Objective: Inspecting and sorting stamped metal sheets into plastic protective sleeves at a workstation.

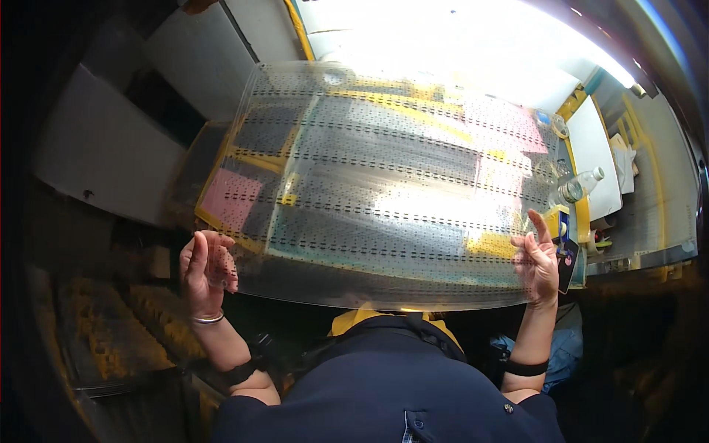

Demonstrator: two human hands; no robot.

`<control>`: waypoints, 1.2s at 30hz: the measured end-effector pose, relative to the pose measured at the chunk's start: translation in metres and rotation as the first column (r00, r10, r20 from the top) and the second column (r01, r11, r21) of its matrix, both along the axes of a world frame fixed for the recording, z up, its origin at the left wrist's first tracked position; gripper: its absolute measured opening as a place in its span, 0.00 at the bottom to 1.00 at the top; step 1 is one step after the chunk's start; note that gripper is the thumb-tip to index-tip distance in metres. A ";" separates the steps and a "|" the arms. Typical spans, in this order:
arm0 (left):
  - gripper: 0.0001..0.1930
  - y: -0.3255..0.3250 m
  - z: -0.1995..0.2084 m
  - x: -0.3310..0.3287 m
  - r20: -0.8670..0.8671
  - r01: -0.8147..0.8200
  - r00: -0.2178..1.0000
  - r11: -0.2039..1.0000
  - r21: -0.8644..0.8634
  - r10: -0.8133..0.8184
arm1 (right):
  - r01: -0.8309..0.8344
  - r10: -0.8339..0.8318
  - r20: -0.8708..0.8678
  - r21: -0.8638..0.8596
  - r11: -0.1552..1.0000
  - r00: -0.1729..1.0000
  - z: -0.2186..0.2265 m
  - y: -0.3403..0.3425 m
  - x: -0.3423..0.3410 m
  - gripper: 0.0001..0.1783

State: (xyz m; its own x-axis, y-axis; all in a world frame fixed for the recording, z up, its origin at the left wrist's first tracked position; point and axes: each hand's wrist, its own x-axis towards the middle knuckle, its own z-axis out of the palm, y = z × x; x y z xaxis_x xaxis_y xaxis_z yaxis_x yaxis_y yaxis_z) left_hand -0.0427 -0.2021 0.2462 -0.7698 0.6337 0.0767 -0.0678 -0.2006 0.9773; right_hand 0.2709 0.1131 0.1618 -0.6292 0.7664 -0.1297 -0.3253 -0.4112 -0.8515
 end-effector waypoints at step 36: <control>0.09 -0.030 -0.012 -0.012 -0.204 -0.057 0.979 0.979 -0.197 0.016 | -0.101 0.126 -0.146 0.168 0.981 0.981 0.016 -0.013 -0.001 0.24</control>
